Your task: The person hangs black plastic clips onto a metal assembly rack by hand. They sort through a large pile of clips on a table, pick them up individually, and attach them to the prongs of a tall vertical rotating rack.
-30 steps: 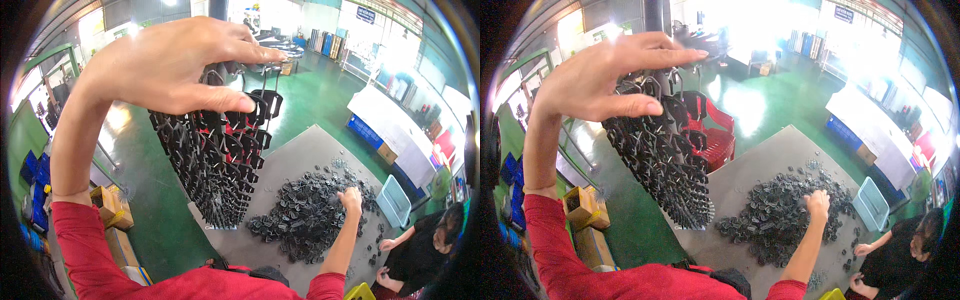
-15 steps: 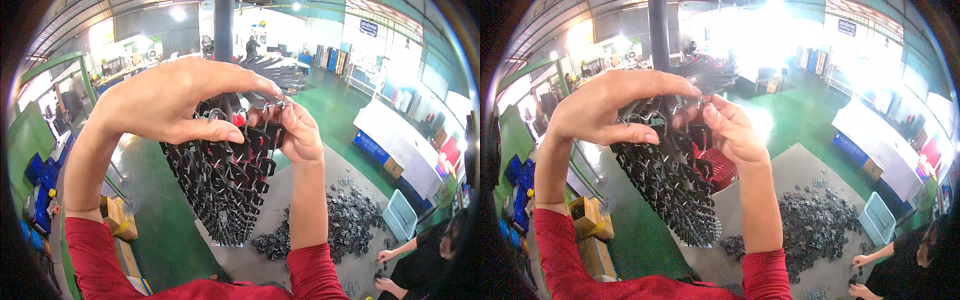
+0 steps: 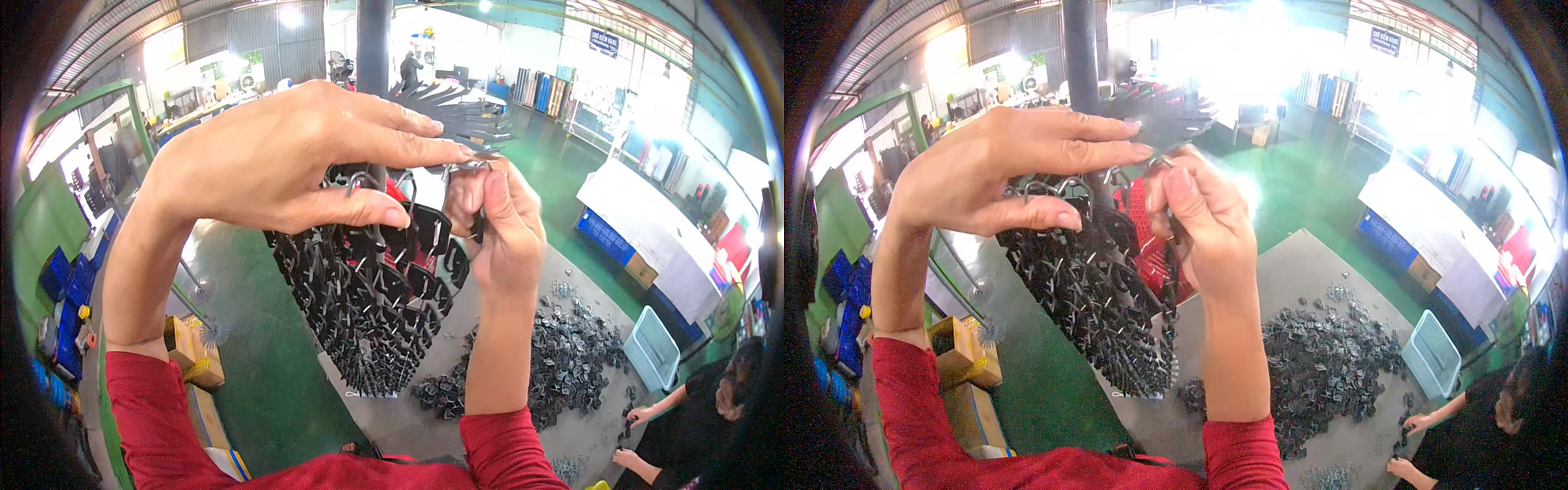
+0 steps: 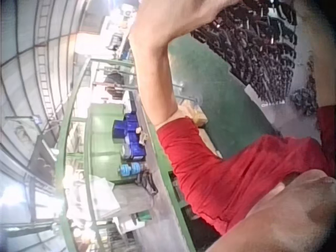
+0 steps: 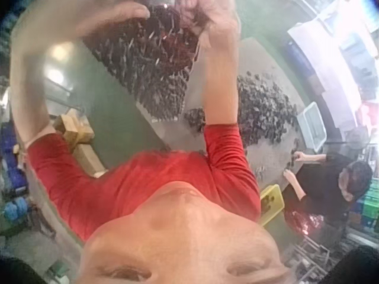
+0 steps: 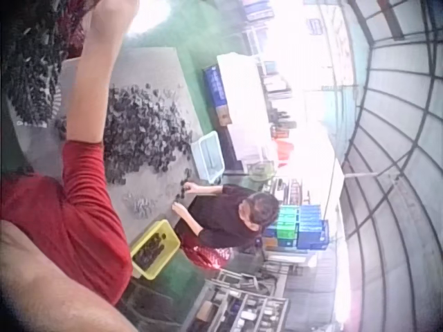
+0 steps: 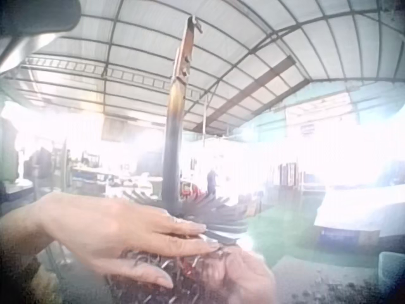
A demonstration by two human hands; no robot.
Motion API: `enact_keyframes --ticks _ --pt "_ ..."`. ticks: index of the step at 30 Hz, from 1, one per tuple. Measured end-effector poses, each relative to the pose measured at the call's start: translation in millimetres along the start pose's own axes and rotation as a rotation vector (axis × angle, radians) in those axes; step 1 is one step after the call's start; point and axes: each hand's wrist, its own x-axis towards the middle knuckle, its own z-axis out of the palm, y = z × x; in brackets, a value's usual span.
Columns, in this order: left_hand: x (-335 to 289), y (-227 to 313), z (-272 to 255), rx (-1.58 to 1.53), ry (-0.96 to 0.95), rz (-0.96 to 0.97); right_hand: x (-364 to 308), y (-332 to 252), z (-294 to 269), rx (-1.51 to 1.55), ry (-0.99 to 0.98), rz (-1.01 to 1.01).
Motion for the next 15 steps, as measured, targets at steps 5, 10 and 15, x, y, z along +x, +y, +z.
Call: enact_keyframes --ticks 5,10,15 --pt "9 5 2 0.050 -0.006 -0.036 -8 -7 8 -0.657 0.289 -0.258" --pt "9 7 10 0.169 0.053 -0.121 -41 -44 -38 -1.075 0.687 -0.110" --pt "17 19 5 0.133 0.033 -0.184 -127 -76 -143 -1.603 0.662 0.027"
